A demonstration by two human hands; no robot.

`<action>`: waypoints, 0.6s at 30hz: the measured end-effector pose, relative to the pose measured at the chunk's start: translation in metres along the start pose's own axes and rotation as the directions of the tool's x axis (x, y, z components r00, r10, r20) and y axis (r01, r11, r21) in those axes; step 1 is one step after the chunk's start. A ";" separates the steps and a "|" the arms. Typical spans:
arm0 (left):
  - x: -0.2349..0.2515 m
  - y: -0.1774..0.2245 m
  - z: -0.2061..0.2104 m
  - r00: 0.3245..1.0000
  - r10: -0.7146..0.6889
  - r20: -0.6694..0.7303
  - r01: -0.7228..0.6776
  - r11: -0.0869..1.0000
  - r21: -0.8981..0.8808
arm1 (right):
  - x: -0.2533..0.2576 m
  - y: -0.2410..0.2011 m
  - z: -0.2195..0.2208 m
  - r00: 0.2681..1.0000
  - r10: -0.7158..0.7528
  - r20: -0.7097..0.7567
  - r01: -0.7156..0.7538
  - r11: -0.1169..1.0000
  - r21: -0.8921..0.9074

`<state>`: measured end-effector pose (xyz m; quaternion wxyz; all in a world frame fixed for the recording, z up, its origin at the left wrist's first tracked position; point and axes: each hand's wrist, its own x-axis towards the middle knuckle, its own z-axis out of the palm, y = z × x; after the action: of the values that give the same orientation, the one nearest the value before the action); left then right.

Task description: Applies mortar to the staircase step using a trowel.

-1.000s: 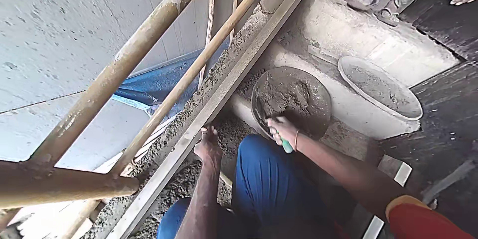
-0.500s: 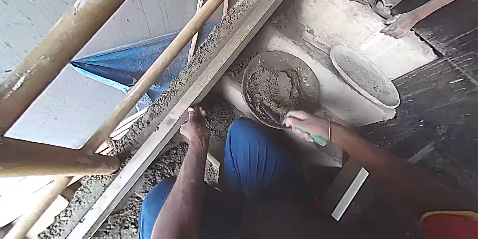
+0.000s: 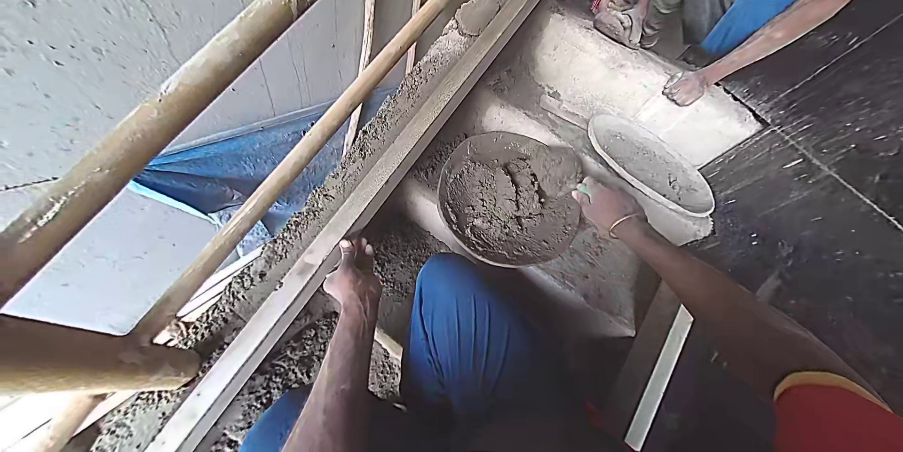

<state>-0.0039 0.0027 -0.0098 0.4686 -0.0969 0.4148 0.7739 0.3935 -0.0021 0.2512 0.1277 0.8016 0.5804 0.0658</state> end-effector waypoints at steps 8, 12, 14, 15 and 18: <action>0.000 0.004 0.000 1.000 -0.011 0.008 0.011 1.000 -0.010 | 0.039 -0.037 -0.011 0.982 -0.171 0.082 0.172 0.985 0.002; 0.002 0.000 -0.002 1.000 -0.005 -0.003 0.005 1.000 0.004 | 0.073 -0.016 -0.015 0.986 -0.123 -0.111 0.127 0.992 0.028; 0.004 -0.001 -0.001 1.000 0.001 0.003 -0.001 1.000 0.009 | 0.094 -0.010 -0.007 0.990 -0.096 -0.101 0.095 0.995 -0.008; 0.004 -0.001 0.000 1.000 0.001 0.002 -0.001 1.000 0.007 | 0.101 -0.012 0.002 0.991 -0.110 -0.074 0.109 0.994 -0.015; 0.002 0.000 -0.002 1.000 0.007 -0.002 -0.007 1.000 0.008 | 0.097 -0.031 0.023 0.960 -0.270 0.080 0.267 0.963 0.048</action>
<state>-0.0049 0.0027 -0.0121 0.4659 -0.0942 0.4188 0.7737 0.4019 0.0964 0.2160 0.1453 0.7198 0.6788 0.0028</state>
